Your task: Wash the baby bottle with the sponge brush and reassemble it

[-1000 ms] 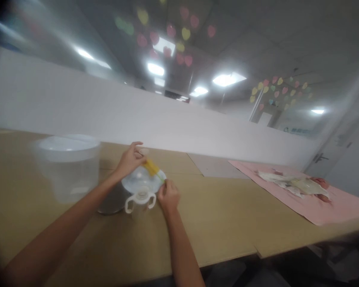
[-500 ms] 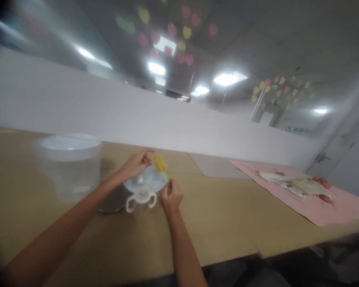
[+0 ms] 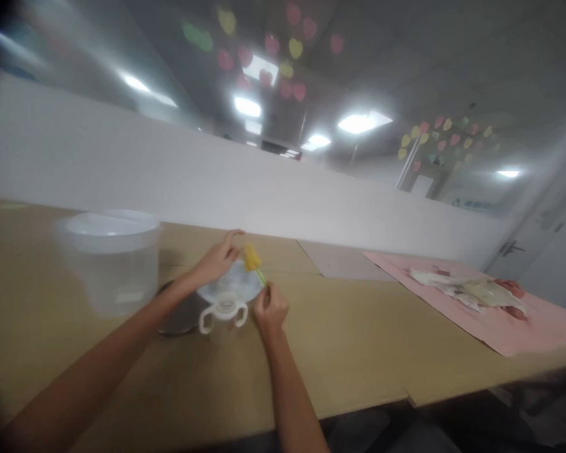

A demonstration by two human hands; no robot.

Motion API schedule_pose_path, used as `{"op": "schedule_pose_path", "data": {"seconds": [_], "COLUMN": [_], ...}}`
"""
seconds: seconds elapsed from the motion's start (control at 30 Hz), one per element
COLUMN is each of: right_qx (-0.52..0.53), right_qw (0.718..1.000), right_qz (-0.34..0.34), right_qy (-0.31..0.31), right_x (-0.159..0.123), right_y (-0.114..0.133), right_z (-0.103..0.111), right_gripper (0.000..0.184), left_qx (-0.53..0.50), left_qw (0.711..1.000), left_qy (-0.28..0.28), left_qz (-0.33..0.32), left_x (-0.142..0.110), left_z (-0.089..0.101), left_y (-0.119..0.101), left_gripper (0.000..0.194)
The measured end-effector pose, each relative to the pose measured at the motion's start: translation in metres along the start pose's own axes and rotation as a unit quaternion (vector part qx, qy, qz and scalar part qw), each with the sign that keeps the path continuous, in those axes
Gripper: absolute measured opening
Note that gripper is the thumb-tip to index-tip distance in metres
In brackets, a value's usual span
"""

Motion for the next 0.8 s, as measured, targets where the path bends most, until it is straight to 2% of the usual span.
{"op": "schedule_pose_path", "data": {"seconds": [0.17,0.27,0.43,0.5,0.6,0.7,0.8], "right_qx": [0.03,0.035,0.014,0.012,0.01,0.006,0.012], "right_qw": [0.999,0.998,0.997,0.996,0.996,0.996,0.996], "right_qz": [-0.027,-0.058,-0.08,-0.082,-0.081,-0.081,-0.084], "right_qy": [0.012,0.015,0.017,0.021,0.03,0.033,0.04], "right_x": [-0.001,-0.001,0.0,0.0,0.001,0.0,0.0], "right_y": [-0.004,-0.011,-0.017,-0.018,-0.018,-0.018,-0.019], "right_z": [-0.003,-0.006,-0.007,-0.008,-0.009,-0.011,-0.014], "right_gripper": [0.023,0.024,0.025,0.025,0.025,0.025,0.026], "left_qx": [0.014,0.034,0.173,0.246,0.308,0.329,0.329], "left_qw": [1.0,0.999,0.98,0.958,0.918,0.881,0.86], "left_qy": [0.004,0.01,-0.013,0.014,0.091,0.162,0.208], "left_qz": [0.004,0.018,0.096,0.148,0.232,0.297,0.329], "left_x": [-0.003,-0.007,-0.015,-0.017,-0.02,-0.025,-0.031], "left_z": [0.012,0.026,0.058,0.063,0.059,0.052,0.045], "left_y": [-0.007,-0.006,0.01,0.025,0.054,0.08,0.098], "left_gripper": [0.041,0.042,0.027,0.016,0.008,0.014,0.023]}}
Point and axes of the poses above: each hand's wrist, its own x-axis towards the middle knuckle, its own z-axis out of the back of the hand, y = z × x, the point moved 9 cm from there along x, towards the middle knuckle, and after that the axes turned 13 degrees about y, right-handed, at the moved point
